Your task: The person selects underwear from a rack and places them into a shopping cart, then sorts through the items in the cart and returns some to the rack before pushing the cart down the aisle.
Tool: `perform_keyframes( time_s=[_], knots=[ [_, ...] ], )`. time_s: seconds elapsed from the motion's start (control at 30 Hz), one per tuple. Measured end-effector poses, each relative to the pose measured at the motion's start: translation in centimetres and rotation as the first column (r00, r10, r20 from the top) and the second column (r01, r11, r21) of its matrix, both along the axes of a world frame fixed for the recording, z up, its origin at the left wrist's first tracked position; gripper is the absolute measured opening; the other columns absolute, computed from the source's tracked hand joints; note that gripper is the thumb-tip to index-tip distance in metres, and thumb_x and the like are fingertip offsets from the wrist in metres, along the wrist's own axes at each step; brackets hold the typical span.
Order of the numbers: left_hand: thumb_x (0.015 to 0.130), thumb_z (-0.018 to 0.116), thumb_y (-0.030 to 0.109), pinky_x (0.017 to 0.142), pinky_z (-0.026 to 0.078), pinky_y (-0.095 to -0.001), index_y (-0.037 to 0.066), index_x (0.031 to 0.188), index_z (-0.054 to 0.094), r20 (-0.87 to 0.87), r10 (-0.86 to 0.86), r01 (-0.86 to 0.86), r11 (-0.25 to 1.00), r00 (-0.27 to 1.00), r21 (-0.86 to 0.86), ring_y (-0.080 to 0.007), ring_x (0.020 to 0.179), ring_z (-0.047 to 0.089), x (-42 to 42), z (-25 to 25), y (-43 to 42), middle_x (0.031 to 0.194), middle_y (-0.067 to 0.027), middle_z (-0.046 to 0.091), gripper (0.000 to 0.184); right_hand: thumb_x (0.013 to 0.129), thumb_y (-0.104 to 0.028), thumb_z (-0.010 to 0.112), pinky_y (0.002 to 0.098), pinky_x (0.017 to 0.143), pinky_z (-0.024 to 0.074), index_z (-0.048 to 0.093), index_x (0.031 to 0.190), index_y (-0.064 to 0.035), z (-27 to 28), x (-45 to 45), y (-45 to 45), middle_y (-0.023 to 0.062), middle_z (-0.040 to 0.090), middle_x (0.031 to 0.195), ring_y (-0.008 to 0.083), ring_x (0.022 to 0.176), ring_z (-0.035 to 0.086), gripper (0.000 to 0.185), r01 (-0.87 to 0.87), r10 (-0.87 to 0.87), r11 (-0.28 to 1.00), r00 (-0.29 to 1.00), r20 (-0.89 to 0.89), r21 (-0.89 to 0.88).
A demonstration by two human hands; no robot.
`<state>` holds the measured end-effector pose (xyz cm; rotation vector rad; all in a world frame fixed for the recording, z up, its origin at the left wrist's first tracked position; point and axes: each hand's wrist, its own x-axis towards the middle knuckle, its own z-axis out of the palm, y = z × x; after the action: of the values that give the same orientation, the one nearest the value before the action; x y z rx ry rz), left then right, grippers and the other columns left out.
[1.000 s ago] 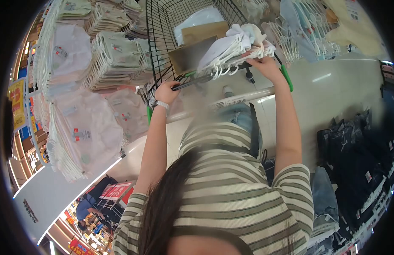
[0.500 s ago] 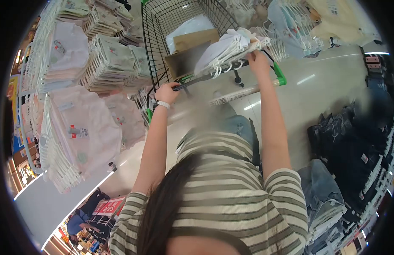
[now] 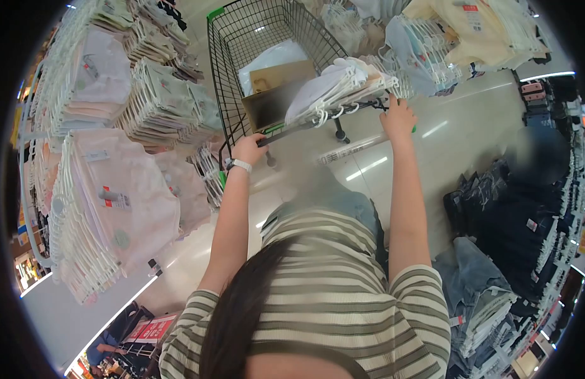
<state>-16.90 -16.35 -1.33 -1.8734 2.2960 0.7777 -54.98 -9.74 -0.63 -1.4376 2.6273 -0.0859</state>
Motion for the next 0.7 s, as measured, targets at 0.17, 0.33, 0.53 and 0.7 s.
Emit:
perform_keyframes(
  time_s=[0.17, 0.33, 0.53, 0.7],
  knots=[
    [0.073, 0.060, 0.024, 0.080, 0.047, -0.0384, 0.018, 0.105, 0.063, -0.009, 0.003, -0.003, 0.999, 1.000, 0.044, -0.0285, 0.095, 0.057, 0.5, 0.6, 0.5, 0.098, -0.0123, 0.063, 0.033, 0.068, -0.023, 0.066, 0.0472, 0.091, 0.0350, 0.042, 0.127, -0.0202, -0.7, -0.2, -0.1, 0.0140, 0.044, 0.125, 0.0350, 0.115, 0.041, 0.063, -0.069, 0.060, 0.996, 0.989, 0.134, 0.057],
    [0.075, 0.056, 0.021, 0.081, 0.047, -0.0389, 0.015, 0.099, 0.063, 0.034, -0.019, 0.019, 1.000, 0.999, -0.004, -0.0293, 0.098, 0.056, 1.5, -0.1, 1.1, 0.096, -0.0103, 0.062, 0.025, 0.064, -0.018, 0.069, 0.0491, 0.091, 0.0346, 0.050, 0.118, -0.0137, -1.6, 1.6, -0.1, 0.0142, 0.049, 0.116, 0.0361, 0.113, 0.041, 0.056, -0.463, 0.441, 0.880, 0.878, -0.186, -0.104],
    [0.063, 0.067, 0.020, 0.084, 0.045, -0.0383, 0.014, 0.098, 0.064, 0.131, 0.101, -0.101, 0.995, 0.986, -0.008, -0.0275, 0.101, 0.051, 4.3, -6.8, 1.3, 0.103, -0.0067, 0.058, 0.036, 0.064, -0.013, 0.066, 0.0552, 0.094, 0.0298, 0.060, 0.103, -0.0063, -4.1, 3.1, -2.4, 0.0171, 0.050, 0.113, 0.0408, 0.108, 0.041, 0.040, -0.419, 0.396, 0.897, 0.903, -0.167, -0.139],
    [0.063, 0.068, 0.025, 0.084, 0.046, -0.0379, 0.013, 0.103, 0.062, 0.204, 0.104, -0.115, 0.992, 0.973, 0.047, -0.0272, 0.101, 0.051, 4.2, -6.4, 0.9, 0.106, -0.0068, 0.057, 0.041, 0.064, -0.014, 0.065, 0.0561, 0.093, 0.0293, 0.061, 0.098, -0.0056, -3.3, 4.1, -2.7, 0.0167, 0.053, 0.104, 0.0400, 0.105, 0.043, 0.036, -0.389, 0.354, 0.909, 0.909, -0.219, -0.149]
  ],
)
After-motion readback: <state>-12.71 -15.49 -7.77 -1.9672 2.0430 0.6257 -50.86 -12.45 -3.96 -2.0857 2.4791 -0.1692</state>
